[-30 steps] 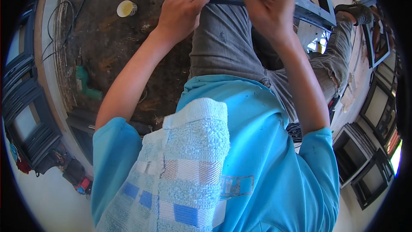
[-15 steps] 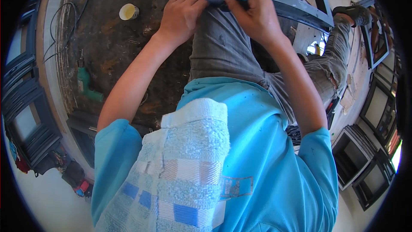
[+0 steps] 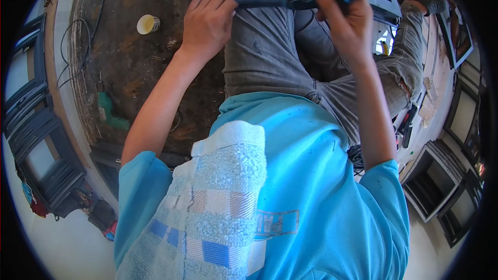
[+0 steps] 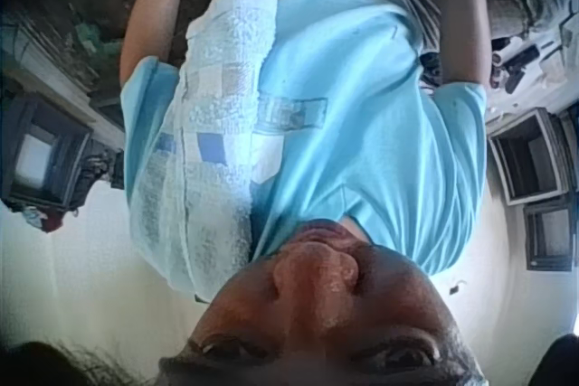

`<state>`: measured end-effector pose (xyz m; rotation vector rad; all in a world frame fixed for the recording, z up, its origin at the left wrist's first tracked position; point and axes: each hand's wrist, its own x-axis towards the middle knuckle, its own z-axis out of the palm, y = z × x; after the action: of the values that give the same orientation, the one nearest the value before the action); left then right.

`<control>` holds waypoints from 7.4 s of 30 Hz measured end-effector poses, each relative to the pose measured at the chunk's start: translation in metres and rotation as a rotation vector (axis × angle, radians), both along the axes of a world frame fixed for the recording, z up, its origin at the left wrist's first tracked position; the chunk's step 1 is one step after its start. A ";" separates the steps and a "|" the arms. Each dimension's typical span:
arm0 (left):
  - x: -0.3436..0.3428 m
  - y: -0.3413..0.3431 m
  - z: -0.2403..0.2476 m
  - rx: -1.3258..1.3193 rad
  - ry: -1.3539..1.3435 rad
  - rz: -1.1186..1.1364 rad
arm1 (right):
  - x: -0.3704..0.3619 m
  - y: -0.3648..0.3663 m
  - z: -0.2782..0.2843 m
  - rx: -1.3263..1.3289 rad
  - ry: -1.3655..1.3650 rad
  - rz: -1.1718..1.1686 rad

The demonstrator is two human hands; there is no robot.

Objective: Assemble a metal window frame by inserting rubber seals and adjusting components with a screwdriver.

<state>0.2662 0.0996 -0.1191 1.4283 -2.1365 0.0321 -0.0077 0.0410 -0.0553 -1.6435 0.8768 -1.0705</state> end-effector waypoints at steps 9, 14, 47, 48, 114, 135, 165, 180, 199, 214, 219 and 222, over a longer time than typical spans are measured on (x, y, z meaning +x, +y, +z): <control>-0.046 -0.020 0.008 0.088 -0.030 -0.029 | -0.094 0.016 -0.036 0.232 -0.070 -0.246; -0.050 -0.021 0.022 0.160 -0.101 -0.017 | -0.113 0.021 -0.053 0.303 -0.109 -0.298; 0.023 -0.001 0.052 0.199 -0.396 -0.106 | -0.070 0.000 -0.107 0.270 0.144 -0.264; 0.024 -0.001 0.053 0.193 -0.412 -0.094 | -0.063 -0.002 -0.102 0.415 0.162 -0.276; 0.035 0.012 -0.011 -0.051 -0.184 -0.020 | 0.104 0.008 -0.002 -0.463 0.408 0.119; 0.032 0.015 -0.016 -0.068 -0.156 0.089 | 0.110 -0.008 0.021 -0.417 0.466 0.104; 0.038 -0.006 -0.043 -0.319 -0.058 -0.011 | 0.072 -0.005 0.018 -0.251 0.222 0.124; -0.004 -0.015 -0.027 -0.141 0.035 -0.191 | 0.044 0.005 -0.009 -0.257 0.369 0.042; -0.010 -0.011 -0.009 -0.183 0.025 -0.185 | 0.051 0.020 0.008 -0.282 0.386 -0.095; 0.003 -0.003 -0.006 -0.142 0.106 -0.267 | 0.065 0.021 0.035 -0.307 0.330 -0.071; 0.004 -0.006 -0.004 -0.150 0.052 -0.291 | 0.061 0.020 0.013 -0.351 0.345 -0.077; 0.010 -0.003 -0.005 -0.125 0.078 -0.329 | 0.067 0.030 0.040 -0.205 0.327 -0.110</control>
<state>0.2765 0.0964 -0.1242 0.9799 -2.2355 -0.0144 0.0598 0.0708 -0.0155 -1.9989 1.1094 -1.0072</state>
